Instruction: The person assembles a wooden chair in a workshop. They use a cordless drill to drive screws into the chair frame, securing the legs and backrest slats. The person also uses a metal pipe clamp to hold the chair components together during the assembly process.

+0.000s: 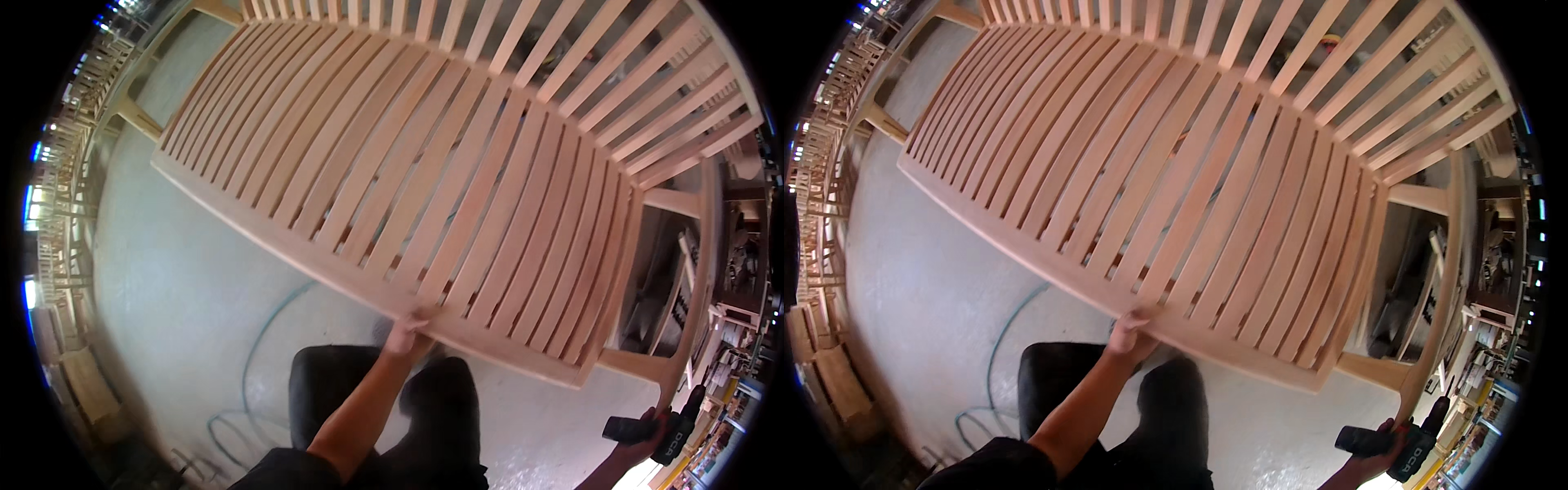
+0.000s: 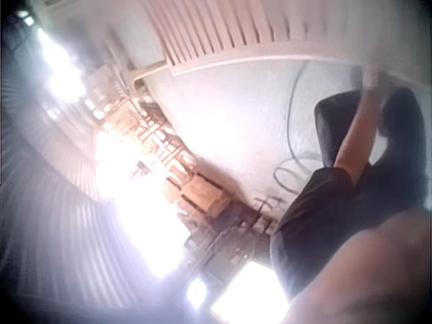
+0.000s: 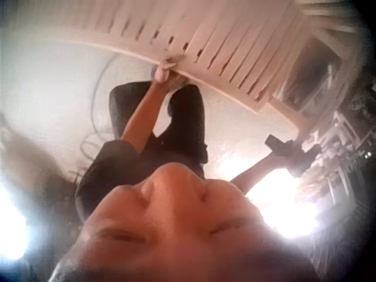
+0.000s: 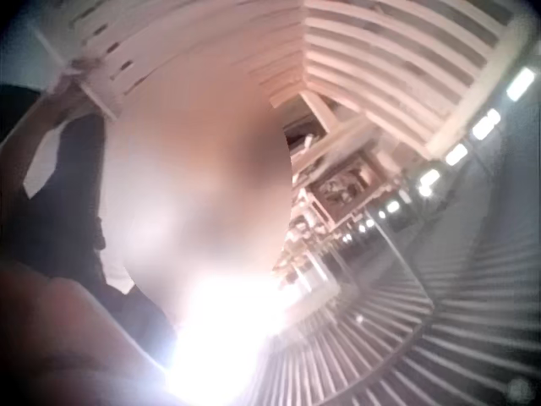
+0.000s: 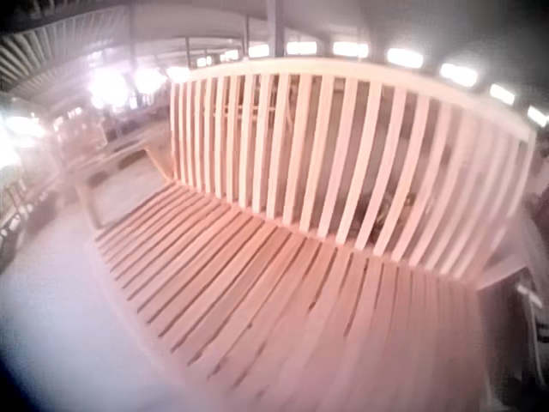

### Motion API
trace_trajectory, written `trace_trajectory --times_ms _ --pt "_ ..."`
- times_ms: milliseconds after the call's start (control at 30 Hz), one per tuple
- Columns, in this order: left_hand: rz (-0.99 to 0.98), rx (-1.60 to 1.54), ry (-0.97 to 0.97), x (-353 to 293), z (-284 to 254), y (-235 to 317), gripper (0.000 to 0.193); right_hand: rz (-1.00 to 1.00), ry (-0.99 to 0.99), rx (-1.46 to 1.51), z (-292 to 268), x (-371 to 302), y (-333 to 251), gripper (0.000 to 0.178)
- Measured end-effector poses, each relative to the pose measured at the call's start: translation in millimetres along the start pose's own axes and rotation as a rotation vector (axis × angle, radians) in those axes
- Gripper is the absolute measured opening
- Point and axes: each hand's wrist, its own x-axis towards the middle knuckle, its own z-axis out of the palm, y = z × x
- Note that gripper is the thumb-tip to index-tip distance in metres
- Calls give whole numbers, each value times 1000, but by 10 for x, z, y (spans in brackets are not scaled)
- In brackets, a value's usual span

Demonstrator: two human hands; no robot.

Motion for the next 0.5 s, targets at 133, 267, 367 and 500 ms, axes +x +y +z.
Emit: trace_trajectory --times_ms 133,267,367,500 --pt "30 -1 -85 -37 224 98 48 -230 -38 71 -135 223 337 39" --pt "121 -7 -239 108 4 37 40 -470 -180 284 -185 570 586 39" --pt "335 118 -288 270 -26 -101 31 -494 -83 293 -10 819 510 33" --pt "388 293 -120 236 298 -187 36 -431 -174 227 127 1088 322 33"
